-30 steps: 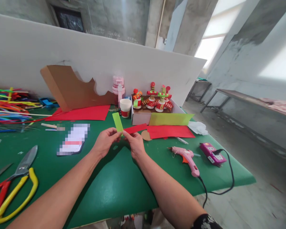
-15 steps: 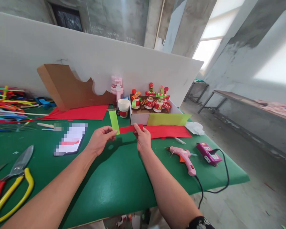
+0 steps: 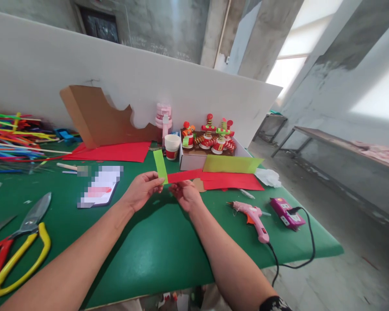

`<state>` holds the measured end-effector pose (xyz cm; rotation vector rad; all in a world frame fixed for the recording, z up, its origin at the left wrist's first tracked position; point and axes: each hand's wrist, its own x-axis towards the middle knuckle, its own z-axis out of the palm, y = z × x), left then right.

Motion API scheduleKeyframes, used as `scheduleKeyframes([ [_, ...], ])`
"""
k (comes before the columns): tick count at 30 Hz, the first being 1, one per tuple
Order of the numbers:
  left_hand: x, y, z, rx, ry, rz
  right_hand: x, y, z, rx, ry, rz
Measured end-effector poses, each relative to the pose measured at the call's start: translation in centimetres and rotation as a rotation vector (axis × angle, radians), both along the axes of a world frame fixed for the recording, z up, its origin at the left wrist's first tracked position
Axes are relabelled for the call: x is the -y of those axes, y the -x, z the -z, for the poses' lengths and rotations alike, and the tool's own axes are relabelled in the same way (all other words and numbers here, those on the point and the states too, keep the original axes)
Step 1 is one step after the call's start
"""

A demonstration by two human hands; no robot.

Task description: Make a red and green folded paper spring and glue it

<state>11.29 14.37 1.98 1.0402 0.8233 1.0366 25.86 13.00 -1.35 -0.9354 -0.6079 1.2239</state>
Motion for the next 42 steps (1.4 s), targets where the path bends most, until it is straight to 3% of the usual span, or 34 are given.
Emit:
scheduleKeyframes([
  [3,0.1,-0.3,0.2,-0.035,0.006,0.003,0.5,1.1,0.2,-0.091,0.09,-0.136],
  [6,0.1,-0.4,0.3,-0.07,0.01,-0.027,0.9,1.4,0.1,-0.147,0.135,-0.175],
  [26,0.2,-0.9,1.1,-0.134,-0.002,-0.159,1.2,2.4,-0.2,-0.069,0.122,-0.082],
  [32,0.5,-1.2,1.0,-0.111,0.009,-0.147,1.3,2.4,0.0,0.01,0.07,-0.075],
  [38,0.7,-0.7,1.5,-0.047,-0.103,-0.104,1.3,2.3,0.3,0.031,0.033,-0.056],
  [42,0.7,-0.8,1.3,0.0,-0.042,-0.104,1.2,2.3,0.5,0.044,0.029,-0.054],
])
